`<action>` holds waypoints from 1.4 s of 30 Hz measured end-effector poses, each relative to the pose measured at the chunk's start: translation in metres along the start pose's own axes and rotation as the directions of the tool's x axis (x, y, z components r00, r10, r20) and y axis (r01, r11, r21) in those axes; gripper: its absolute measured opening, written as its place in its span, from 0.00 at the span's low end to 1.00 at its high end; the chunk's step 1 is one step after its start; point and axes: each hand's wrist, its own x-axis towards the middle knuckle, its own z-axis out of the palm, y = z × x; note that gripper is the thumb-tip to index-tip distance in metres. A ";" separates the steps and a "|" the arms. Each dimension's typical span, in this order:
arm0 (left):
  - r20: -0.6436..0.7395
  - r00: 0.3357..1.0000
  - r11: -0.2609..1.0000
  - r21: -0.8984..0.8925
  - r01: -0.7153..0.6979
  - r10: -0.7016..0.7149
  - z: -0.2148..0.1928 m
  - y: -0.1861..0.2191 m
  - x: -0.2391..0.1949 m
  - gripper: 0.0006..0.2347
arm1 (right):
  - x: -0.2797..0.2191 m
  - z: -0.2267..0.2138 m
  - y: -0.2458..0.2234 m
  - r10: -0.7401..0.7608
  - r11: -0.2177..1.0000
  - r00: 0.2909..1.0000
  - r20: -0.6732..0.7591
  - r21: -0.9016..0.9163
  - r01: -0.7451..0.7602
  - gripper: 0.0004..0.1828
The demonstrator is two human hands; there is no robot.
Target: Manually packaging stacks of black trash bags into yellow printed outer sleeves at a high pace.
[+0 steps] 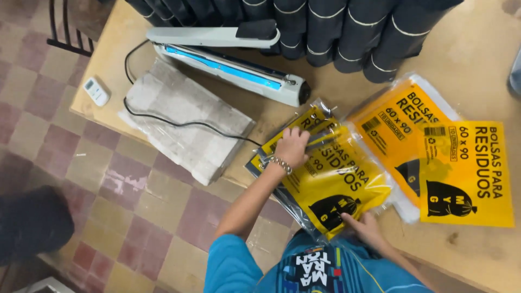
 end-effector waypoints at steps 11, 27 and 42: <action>0.391 0.915 0.992 -0.027 0.121 -0.101 -0.038 0.031 -0.006 0.19 | -0.050 0.018 -0.039 0.200 0.959 0.980 -0.003 0.204 -0.195 0.26; -0.008 0.974 0.974 -0.017 0.227 -0.227 0.012 -0.030 0.020 0.21 | -0.078 0.065 -0.099 -0.053 0.992 0.972 -0.228 -0.123 0.026 0.42; 0.037 0.995 0.984 -0.155 -0.085 0.092 0.016 0.005 -0.068 0.23 | -0.003 0.037 0.021 0.118 0.984 0.969 -0.217 -0.106 -0.144 0.40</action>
